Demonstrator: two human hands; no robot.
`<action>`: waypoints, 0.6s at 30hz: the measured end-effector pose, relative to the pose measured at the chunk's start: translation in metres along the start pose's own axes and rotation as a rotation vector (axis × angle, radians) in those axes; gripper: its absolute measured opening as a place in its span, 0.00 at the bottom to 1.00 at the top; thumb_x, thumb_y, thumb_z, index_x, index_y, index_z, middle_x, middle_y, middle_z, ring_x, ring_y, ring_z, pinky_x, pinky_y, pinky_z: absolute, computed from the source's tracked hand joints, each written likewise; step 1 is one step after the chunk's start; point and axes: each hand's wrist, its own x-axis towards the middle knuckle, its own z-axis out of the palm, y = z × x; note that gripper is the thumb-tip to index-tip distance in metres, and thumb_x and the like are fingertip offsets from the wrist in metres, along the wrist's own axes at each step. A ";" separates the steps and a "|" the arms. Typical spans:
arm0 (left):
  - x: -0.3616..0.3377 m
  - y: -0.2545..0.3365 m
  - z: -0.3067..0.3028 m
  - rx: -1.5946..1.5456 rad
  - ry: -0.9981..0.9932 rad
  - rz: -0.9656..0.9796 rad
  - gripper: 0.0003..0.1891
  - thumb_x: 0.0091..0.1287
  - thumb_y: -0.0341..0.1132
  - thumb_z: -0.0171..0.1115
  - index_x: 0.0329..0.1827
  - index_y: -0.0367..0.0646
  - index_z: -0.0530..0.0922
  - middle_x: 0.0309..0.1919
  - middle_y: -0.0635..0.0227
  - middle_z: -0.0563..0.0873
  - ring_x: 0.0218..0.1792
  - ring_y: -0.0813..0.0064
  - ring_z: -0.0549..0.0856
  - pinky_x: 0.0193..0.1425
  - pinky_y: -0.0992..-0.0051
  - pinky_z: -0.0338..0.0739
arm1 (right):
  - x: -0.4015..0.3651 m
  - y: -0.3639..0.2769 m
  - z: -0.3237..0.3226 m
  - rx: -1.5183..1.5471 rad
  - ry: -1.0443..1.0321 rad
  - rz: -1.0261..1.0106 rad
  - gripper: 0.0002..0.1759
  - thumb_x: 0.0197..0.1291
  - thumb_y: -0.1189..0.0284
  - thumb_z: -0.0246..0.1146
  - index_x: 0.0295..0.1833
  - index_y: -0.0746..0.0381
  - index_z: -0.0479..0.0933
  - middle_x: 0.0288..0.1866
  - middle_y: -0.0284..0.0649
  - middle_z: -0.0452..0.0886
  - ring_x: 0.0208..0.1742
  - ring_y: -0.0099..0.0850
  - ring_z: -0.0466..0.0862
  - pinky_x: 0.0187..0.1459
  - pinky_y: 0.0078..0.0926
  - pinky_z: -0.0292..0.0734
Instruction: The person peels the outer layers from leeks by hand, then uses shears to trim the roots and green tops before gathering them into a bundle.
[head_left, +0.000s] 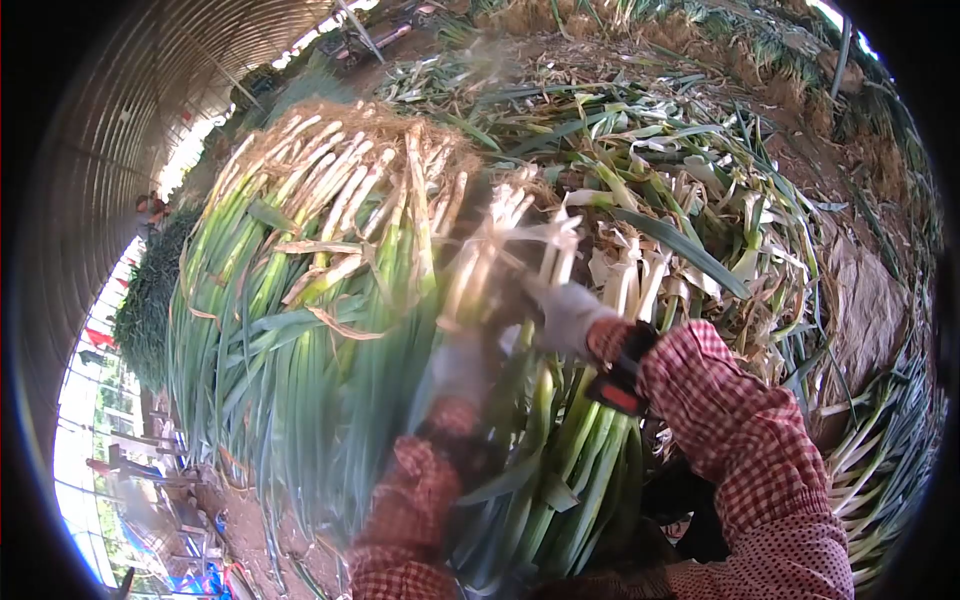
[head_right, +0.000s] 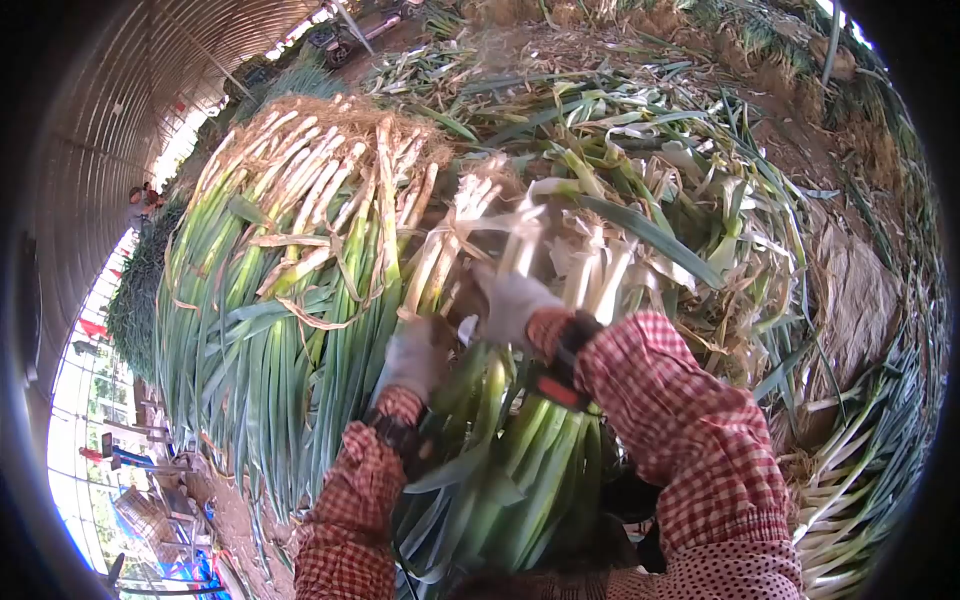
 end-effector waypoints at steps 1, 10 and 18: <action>0.017 -0.015 0.001 0.026 0.192 -0.048 0.14 0.71 0.42 0.56 0.53 0.48 0.82 0.49 0.49 0.87 0.51 0.46 0.86 0.58 0.54 0.79 | 0.015 0.006 -0.005 0.042 0.115 0.022 0.37 0.55 0.69 0.66 0.72 0.57 0.65 0.44 0.57 0.86 0.48 0.54 0.87 0.49 0.46 0.82; 0.089 -0.096 0.023 -0.157 0.010 -0.236 0.32 0.69 0.60 0.60 0.59 0.38 0.81 0.56 0.46 0.86 0.58 0.48 0.85 0.64 0.60 0.77 | -0.085 0.012 0.011 0.126 -0.116 -0.154 0.50 0.50 0.65 0.70 0.80 0.55 0.57 0.41 0.53 0.86 0.45 0.52 0.87 0.48 0.46 0.81; -0.003 -0.123 0.030 -0.418 -0.227 -0.069 0.41 0.63 0.49 0.76 0.74 0.38 0.70 0.64 0.58 0.82 0.62 0.67 0.79 0.69 0.70 0.71 | -0.172 0.020 0.031 0.222 -0.094 -0.197 0.54 0.49 0.65 0.70 0.81 0.59 0.53 0.39 0.54 0.86 0.44 0.52 0.88 0.48 0.44 0.82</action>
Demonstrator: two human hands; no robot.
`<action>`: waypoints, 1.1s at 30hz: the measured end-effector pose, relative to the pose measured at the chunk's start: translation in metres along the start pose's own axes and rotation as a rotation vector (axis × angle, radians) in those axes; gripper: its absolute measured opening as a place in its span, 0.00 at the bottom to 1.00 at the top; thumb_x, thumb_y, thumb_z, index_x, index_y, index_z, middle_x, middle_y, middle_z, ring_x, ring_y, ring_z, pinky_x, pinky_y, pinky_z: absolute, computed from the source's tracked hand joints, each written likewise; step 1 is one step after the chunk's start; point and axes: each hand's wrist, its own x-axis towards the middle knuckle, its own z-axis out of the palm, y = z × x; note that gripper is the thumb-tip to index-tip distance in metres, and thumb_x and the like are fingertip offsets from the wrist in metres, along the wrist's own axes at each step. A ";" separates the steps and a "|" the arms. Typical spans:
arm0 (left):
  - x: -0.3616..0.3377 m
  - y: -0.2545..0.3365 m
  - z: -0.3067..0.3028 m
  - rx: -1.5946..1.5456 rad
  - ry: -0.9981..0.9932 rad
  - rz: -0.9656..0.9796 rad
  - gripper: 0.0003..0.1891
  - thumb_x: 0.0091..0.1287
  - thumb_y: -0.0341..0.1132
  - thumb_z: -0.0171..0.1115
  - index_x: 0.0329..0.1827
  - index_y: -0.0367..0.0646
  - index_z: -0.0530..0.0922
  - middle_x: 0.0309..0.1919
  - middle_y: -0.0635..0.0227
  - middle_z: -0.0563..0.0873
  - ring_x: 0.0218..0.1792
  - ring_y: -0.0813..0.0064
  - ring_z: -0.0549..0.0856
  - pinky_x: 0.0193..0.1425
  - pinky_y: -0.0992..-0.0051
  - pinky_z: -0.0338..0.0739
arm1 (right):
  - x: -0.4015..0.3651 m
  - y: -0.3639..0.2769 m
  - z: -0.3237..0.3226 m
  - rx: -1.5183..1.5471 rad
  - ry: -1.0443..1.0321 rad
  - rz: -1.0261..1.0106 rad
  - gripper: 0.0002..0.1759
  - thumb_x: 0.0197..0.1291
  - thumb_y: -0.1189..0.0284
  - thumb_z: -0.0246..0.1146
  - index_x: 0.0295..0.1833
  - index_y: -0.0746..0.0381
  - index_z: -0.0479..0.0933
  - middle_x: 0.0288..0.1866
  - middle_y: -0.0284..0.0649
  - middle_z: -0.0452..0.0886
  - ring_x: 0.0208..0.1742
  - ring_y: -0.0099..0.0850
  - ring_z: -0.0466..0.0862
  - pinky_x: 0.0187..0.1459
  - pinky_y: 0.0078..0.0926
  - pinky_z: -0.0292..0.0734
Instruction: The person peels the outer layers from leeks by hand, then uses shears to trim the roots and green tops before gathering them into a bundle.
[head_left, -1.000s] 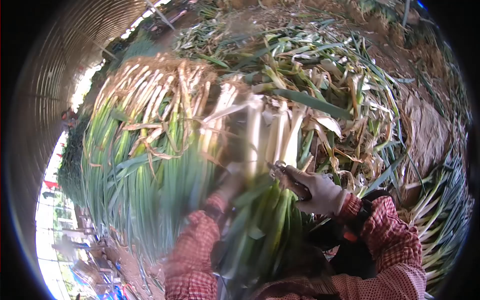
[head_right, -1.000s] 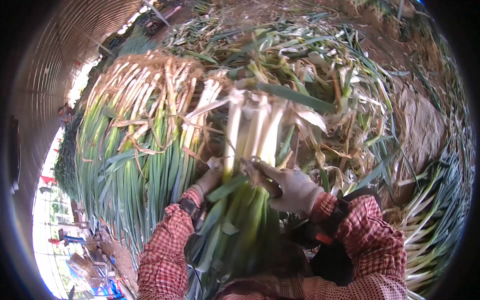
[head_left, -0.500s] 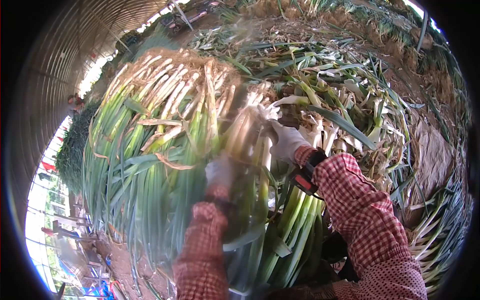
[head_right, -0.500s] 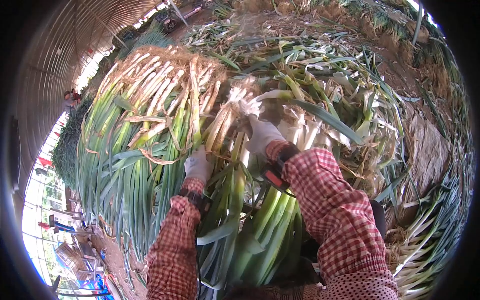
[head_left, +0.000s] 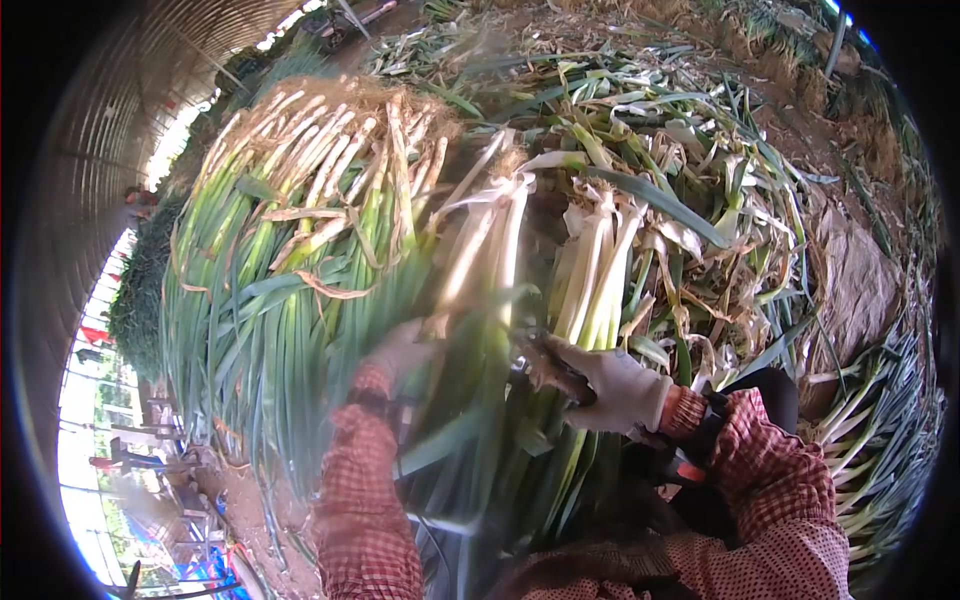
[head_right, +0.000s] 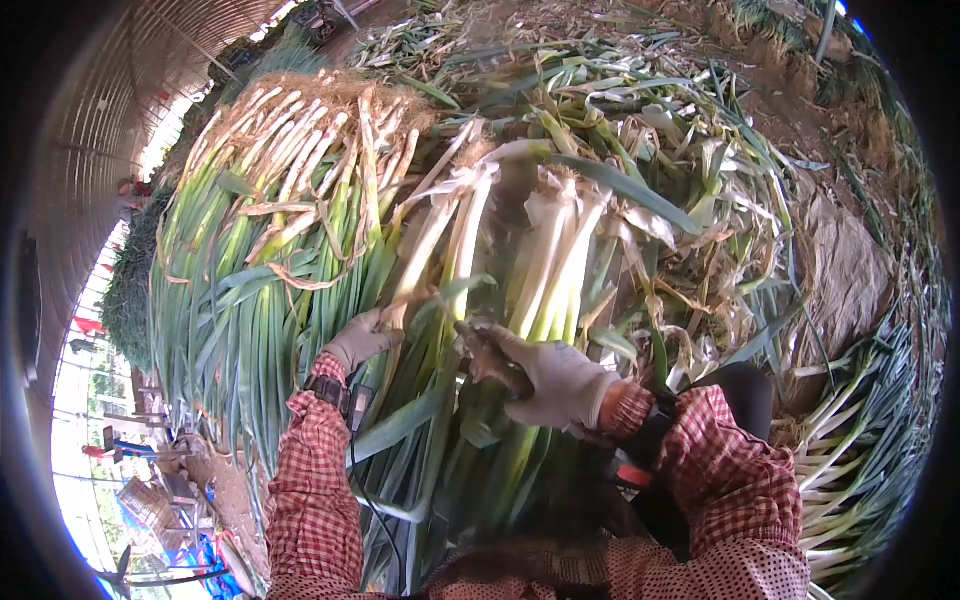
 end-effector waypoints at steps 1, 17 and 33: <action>-0.014 0.004 0.002 0.041 0.078 -0.012 0.41 0.62 0.48 0.77 0.74 0.38 0.70 0.63 0.58 0.83 0.61 0.67 0.80 0.69 0.71 0.71 | -0.010 -0.007 0.001 0.035 -0.008 -0.018 0.54 0.49 0.65 0.70 0.81 0.60 0.53 0.39 0.54 0.86 0.44 0.52 0.88 0.48 0.44 0.82; -0.040 0.131 0.028 0.509 0.372 -0.103 0.44 0.51 0.49 0.83 0.63 0.37 0.65 0.52 0.43 0.86 0.55 0.49 0.87 0.61 0.59 0.80 | -0.008 -0.026 0.015 0.121 -0.002 0.064 0.50 0.49 0.64 0.70 0.79 0.59 0.58 0.43 0.55 0.86 0.46 0.53 0.87 0.49 0.43 0.82; -0.021 0.102 0.048 0.542 0.459 -0.043 0.39 0.54 0.47 0.81 0.60 0.38 0.65 0.45 0.47 0.88 0.47 0.47 0.89 0.52 0.57 0.83 | 0.067 -0.002 0.015 0.028 0.179 0.165 0.49 0.48 0.63 0.72 0.77 0.59 0.62 0.48 0.56 0.86 0.53 0.52 0.86 0.55 0.42 0.81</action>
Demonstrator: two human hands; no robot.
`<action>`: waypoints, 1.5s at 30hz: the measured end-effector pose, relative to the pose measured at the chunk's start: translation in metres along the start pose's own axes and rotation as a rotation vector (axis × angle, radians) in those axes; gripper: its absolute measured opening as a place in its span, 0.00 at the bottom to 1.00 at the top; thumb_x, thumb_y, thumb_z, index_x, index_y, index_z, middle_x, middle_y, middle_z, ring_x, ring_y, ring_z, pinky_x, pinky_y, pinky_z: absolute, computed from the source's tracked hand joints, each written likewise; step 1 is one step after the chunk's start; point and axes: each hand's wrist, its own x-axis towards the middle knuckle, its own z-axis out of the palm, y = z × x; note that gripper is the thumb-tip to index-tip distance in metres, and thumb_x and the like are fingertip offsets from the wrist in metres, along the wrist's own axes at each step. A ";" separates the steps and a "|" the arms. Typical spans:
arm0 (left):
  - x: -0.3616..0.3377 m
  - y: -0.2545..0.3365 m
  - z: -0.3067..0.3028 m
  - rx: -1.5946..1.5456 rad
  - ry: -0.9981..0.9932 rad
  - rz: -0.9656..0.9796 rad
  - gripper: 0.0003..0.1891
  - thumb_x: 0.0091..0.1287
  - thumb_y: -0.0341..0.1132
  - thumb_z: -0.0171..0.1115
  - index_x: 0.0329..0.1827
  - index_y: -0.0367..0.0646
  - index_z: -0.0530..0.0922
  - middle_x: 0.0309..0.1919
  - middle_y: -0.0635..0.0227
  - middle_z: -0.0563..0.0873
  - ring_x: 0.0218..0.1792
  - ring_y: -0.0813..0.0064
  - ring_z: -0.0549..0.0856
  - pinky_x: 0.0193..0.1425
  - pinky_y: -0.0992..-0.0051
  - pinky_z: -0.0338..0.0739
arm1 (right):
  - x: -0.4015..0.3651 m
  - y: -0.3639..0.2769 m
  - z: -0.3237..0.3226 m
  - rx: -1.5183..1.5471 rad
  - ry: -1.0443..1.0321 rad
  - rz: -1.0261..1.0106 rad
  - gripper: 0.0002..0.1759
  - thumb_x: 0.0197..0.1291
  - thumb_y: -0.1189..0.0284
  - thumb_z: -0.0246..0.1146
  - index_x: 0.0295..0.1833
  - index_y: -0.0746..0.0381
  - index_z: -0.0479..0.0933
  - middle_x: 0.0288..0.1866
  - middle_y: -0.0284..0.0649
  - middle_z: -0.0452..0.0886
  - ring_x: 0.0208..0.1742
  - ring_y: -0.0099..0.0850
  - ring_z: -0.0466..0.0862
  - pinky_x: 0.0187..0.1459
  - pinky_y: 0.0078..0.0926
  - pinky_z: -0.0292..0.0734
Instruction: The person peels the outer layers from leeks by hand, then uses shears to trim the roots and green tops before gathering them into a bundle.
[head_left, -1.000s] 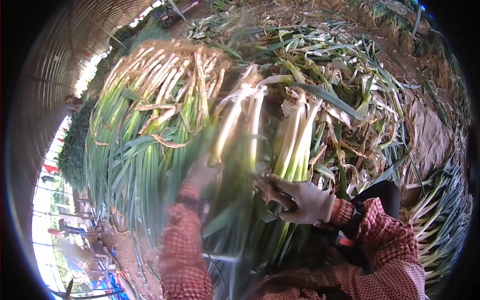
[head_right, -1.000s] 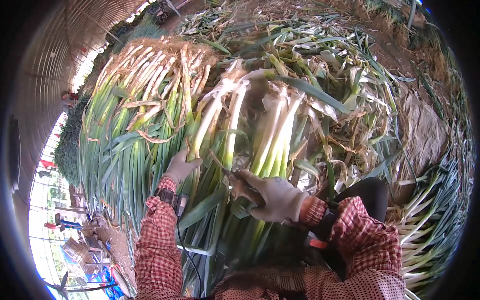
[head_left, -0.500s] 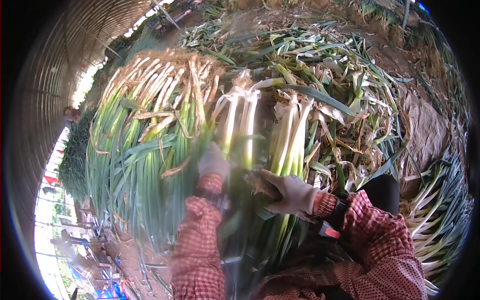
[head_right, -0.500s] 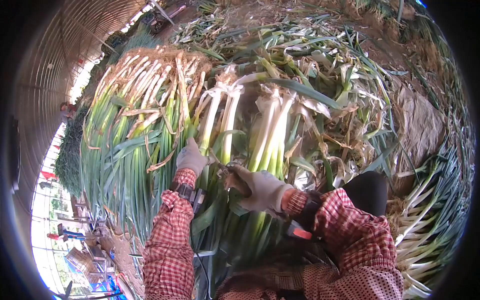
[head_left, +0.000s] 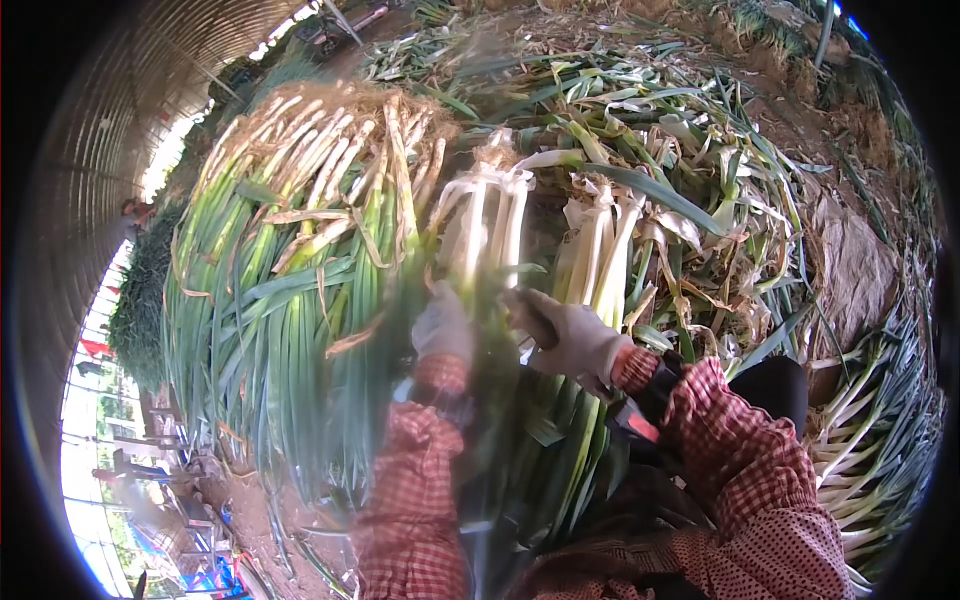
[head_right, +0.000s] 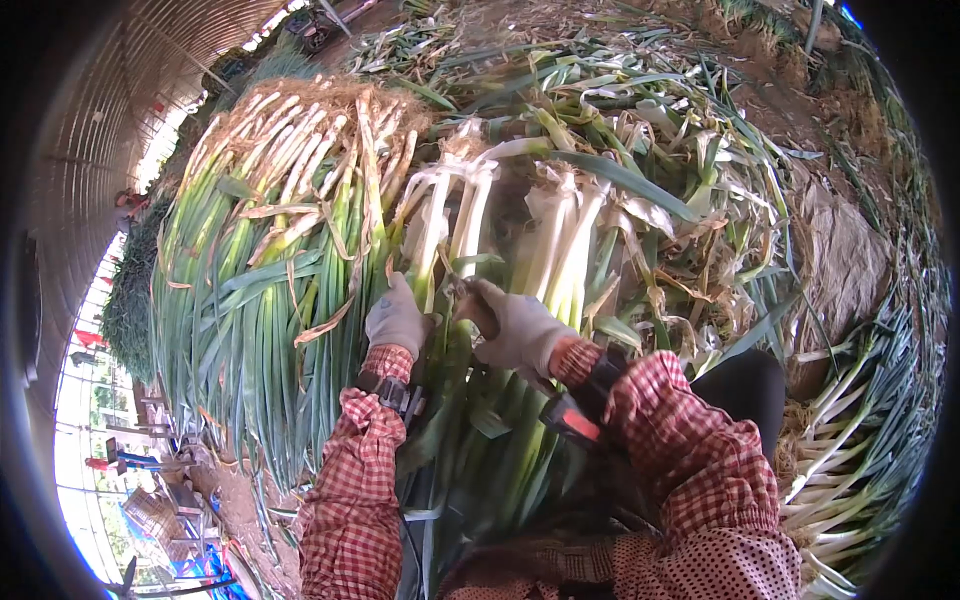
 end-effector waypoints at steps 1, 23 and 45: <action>0.002 0.000 -0.002 -0.042 -0.020 -0.016 0.39 0.54 0.46 0.81 0.60 0.38 0.65 0.46 0.46 0.88 0.48 0.47 0.89 0.53 0.57 0.82 | 0.010 -0.002 -0.005 -0.032 0.012 0.007 0.48 0.48 0.64 0.72 0.76 0.60 0.63 0.48 0.56 0.86 0.53 0.52 0.86 0.55 0.41 0.81; 0.018 -0.070 0.038 -1.205 -0.209 0.137 0.25 0.63 0.30 0.70 0.64 0.34 0.79 0.47 0.69 0.88 0.43 0.79 0.84 0.51 0.77 0.79 | 0.049 0.007 -0.035 -0.031 0.080 -0.166 0.50 0.49 0.62 0.71 0.78 0.61 0.60 0.42 0.52 0.86 0.43 0.46 0.89 0.51 0.39 0.83; -0.050 0.017 0.036 -0.354 -0.085 0.405 0.09 0.68 0.41 0.62 0.44 0.48 0.85 0.43 0.54 0.88 0.45 0.47 0.87 0.48 0.53 0.81 | 0.052 -0.027 -0.033 -0.412 -0.310 -0.121 0.49 0.47 0.64 0.71 0.76 0.61 0.60 0.44 0.52 0.87 0.47 0.51 0.88 0.49 0.42 0.83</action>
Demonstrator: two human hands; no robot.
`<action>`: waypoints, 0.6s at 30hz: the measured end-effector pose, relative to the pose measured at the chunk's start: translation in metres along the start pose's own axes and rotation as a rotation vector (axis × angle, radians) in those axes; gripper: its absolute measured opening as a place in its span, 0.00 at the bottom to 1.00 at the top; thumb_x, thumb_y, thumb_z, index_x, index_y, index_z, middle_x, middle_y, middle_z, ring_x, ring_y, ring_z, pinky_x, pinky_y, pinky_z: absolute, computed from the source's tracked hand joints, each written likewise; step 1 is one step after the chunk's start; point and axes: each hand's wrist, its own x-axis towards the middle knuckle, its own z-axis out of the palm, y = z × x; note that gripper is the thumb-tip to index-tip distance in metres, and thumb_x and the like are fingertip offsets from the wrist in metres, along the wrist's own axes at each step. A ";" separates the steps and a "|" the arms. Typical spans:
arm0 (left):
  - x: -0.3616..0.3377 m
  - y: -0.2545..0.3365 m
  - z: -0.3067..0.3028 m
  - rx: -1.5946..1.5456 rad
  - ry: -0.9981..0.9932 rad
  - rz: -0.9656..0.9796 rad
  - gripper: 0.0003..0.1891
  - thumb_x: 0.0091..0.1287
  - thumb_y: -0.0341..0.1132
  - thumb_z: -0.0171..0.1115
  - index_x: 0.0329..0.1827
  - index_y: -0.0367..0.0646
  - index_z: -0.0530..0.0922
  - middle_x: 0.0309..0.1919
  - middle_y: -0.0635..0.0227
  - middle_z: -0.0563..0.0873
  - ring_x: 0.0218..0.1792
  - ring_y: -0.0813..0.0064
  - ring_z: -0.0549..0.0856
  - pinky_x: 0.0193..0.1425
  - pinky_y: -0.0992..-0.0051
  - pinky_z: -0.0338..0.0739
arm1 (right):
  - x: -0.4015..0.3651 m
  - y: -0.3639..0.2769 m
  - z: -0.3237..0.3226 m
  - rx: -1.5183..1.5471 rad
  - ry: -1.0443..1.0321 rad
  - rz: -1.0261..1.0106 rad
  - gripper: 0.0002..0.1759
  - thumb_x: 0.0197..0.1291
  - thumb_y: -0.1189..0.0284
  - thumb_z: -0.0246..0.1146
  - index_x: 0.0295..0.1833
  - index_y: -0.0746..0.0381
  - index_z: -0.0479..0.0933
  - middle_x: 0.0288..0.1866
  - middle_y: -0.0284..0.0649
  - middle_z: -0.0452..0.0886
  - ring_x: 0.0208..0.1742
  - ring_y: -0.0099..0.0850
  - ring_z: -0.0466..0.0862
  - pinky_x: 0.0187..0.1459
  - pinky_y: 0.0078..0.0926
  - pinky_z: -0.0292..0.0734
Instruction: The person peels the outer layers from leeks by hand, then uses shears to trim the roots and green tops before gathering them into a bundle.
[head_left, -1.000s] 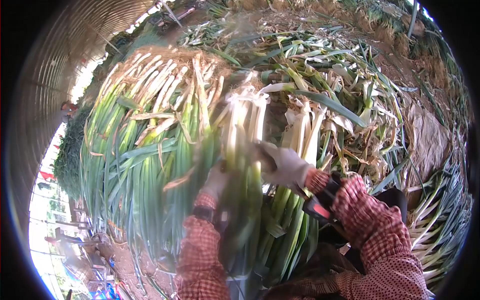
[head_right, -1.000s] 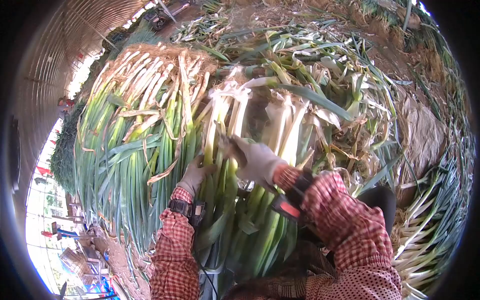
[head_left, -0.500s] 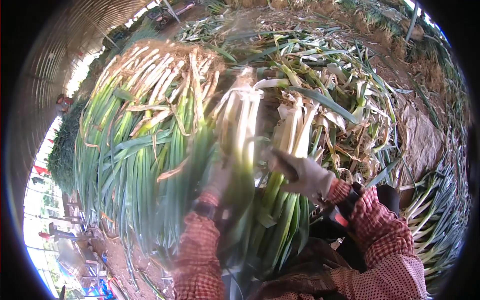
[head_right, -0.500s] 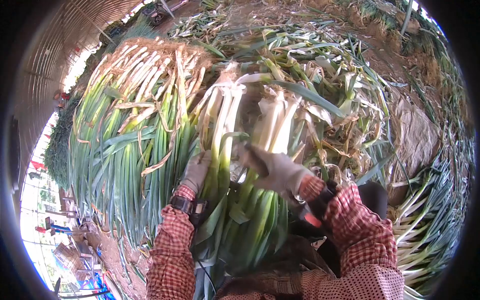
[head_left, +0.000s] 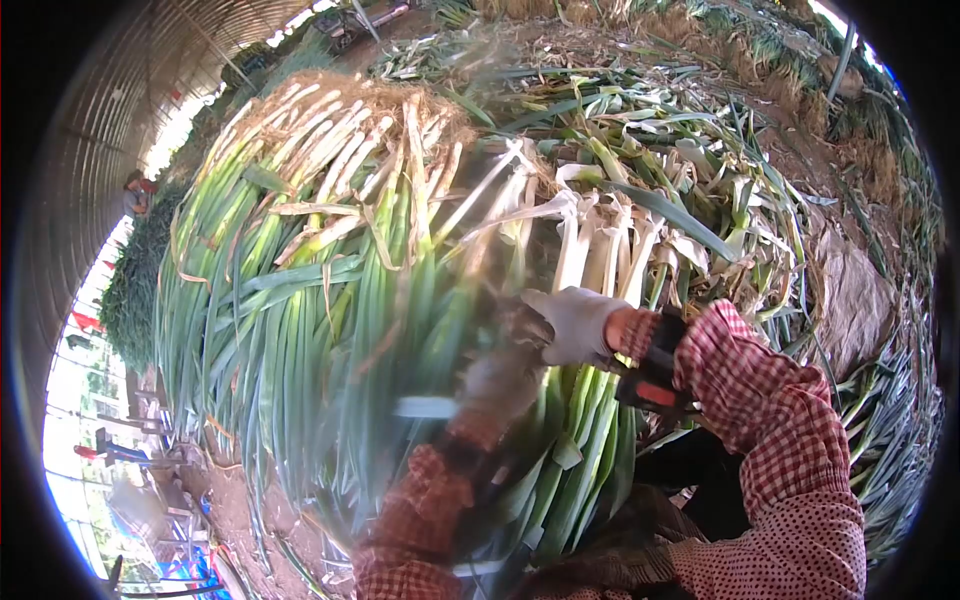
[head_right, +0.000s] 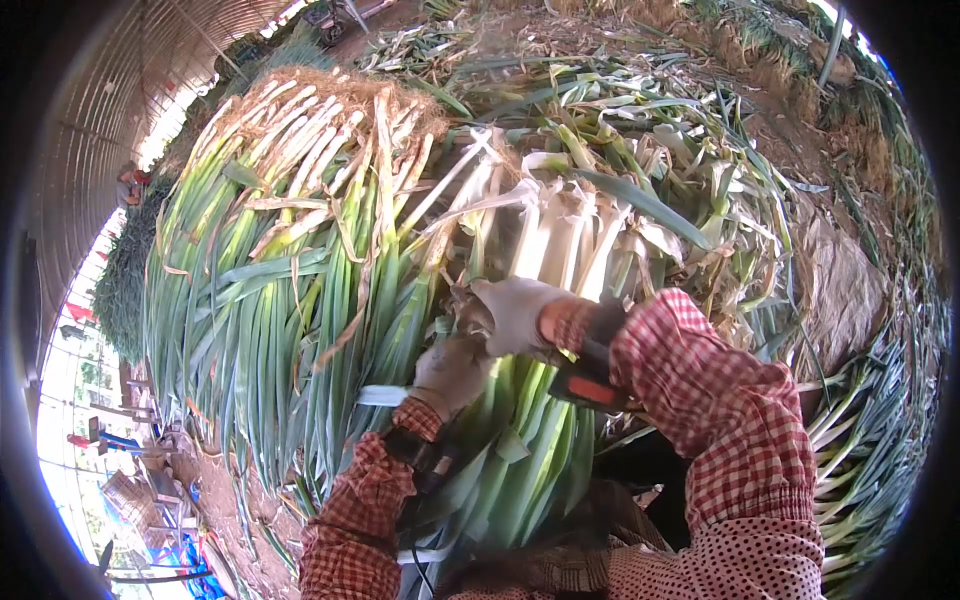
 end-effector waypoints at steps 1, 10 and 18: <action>0.006 -0.002 -0.017 0.058 0.021 -0.052 0.10 0.68 0.41 0.63 0.44 0.48 0.85 0.44 0.54 0.89 0.46 0.47 0.87 0.49 0.53 0.81 | 0.010 -0.002 -0.003 -0.020 0.014 0.051 0.47 0.47 0.64 0.71 0.74 0.62 0.61 0.44 0.53 0.86 0.47 0.52 0.87 0.49 0.43 0.83; 0.084 -0.113 -0.039 0.192 0.173 -0.306 0.21 0.63 0.47 0.69 0.58 0.51 0.81 0.49 0.48 0.87 0.55 0.47 0.85 0.60 0.58 0.80 | 0.100 0.040 -0.038 -0.029 0.315 0.311 0.32 0.54 0.66 0.67 0.64 0.66 0.70 0.42 0.54 0.86 0.44 0.51 0.88 0.48 0.45 0.83; 0.091 -0.094 -0.046 0.293 0.002 -0.415 0.32 0.57 0.56 0.72 0.63 0.55 0.76 0.60 0.53 0.83 0.60 0.54 0.84 0.62 0.57 0.78 | -0.024 0.004 0.024 0.085 0.060 -0.075 0.46 0.49 0.61 0.71 0.75 0.60 0.63 0.42 0.51 0.86 0.47 0.49 0.87 0.52 0.41 0.81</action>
